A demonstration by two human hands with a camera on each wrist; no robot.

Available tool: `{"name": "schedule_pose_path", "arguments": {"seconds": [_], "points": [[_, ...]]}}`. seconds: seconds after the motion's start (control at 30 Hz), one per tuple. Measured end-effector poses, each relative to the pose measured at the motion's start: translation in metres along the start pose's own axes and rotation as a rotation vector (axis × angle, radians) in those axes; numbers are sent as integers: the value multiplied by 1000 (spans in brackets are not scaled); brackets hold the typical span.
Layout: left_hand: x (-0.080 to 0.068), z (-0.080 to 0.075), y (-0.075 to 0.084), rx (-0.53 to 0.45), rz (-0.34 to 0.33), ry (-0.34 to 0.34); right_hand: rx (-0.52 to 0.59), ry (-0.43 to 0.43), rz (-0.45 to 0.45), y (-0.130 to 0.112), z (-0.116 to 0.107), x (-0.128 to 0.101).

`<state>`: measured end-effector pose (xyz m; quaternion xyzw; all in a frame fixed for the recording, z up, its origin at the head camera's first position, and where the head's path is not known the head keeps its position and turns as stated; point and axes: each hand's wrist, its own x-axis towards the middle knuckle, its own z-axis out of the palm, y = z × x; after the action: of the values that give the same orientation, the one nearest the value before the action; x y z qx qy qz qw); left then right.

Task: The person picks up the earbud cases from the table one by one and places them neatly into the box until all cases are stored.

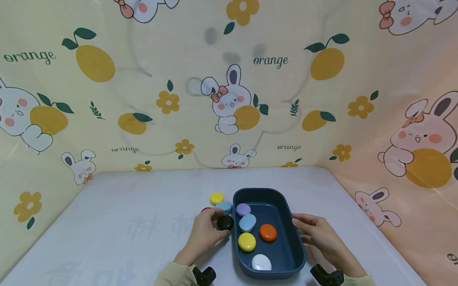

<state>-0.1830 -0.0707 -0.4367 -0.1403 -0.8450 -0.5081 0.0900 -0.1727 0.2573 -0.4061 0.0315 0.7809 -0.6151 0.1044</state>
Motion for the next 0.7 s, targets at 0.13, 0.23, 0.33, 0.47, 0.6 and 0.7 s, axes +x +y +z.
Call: {"name": "schedule_pose_path", "arguments": {"seconds": [0.13, 0.23, 0.33, 0.47, 0.6, 0.7], "points": [[0, 1, -2, -30, 9, 28, -2, 0, 3, 0, 0, 0], [0, 1, -3, -44, -11, 41, -1, 0, 1, 0, 0, 0], [0, 1, -2, -41, -32, 48, 5, 2, 1, 0, 0, -1], [1, 1, 2, -44, -43, 65, -1, 18, 16, -1, 1, -1], [1, 0, 5, -64, -34, 109, -21, 33, 27, -1, 2, 0], [1, 1, 6, -81, -38, 146, -27, 37, 32, -1, 2, 0]]}}
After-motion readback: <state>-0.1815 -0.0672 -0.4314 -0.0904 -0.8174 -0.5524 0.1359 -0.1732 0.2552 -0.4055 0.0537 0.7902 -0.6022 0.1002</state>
